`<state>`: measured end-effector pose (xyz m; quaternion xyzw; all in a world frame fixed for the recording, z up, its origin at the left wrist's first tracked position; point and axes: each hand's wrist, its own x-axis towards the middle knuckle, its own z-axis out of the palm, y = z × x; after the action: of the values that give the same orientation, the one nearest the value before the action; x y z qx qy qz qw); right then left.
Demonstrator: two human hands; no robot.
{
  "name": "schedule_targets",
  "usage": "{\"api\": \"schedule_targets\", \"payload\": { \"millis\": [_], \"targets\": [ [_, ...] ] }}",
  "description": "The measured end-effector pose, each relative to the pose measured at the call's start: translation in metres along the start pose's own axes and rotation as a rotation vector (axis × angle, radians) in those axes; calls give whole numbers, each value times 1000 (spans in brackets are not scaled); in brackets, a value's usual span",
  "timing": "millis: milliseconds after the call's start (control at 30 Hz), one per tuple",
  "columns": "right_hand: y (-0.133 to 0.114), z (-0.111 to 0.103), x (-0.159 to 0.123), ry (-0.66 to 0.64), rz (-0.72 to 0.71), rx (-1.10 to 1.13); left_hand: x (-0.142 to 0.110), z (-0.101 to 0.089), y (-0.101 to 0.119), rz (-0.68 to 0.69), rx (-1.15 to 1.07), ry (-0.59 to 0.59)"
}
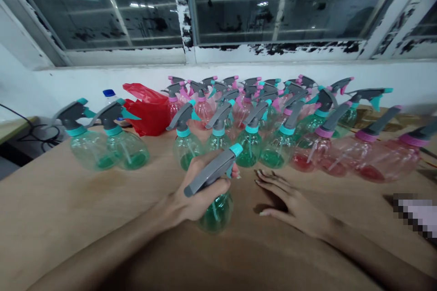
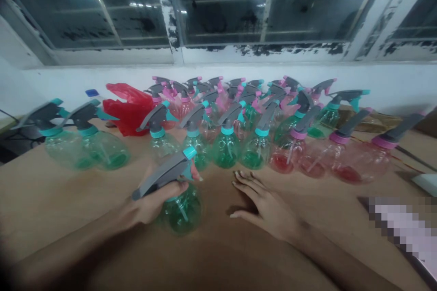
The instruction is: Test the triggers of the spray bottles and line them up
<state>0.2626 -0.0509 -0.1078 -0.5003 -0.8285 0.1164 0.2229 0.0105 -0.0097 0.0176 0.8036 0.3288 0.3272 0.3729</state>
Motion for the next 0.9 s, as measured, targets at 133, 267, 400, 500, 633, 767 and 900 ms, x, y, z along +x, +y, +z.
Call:
{"api": "schedule_targets", "payload": {
  "millis": [133,267,400,500,633,767,900],
  "targets": [
    [2,1,0,4,-5,-2,-1,0,0,-20,-18,-7],
    [2,1,-1,-1,-4,-2,-1,1,-1,-44,-18,3],
    [0,0,0,1,4,0,-1,4,-3,-38,24,55],
    [-1,-1,1,-4,22,-1,-2,6,-4,-37,50,72],
    [-2,-2,1,-18,35,-6,-3,7,-5,-43,52,77],
    [-2,-2,1,-17,35,7,-3,7,-6,-48,39,79],
    [-1,0,1,3,33,-3,-2,6,-4,-39,45,74]
  ]
}}
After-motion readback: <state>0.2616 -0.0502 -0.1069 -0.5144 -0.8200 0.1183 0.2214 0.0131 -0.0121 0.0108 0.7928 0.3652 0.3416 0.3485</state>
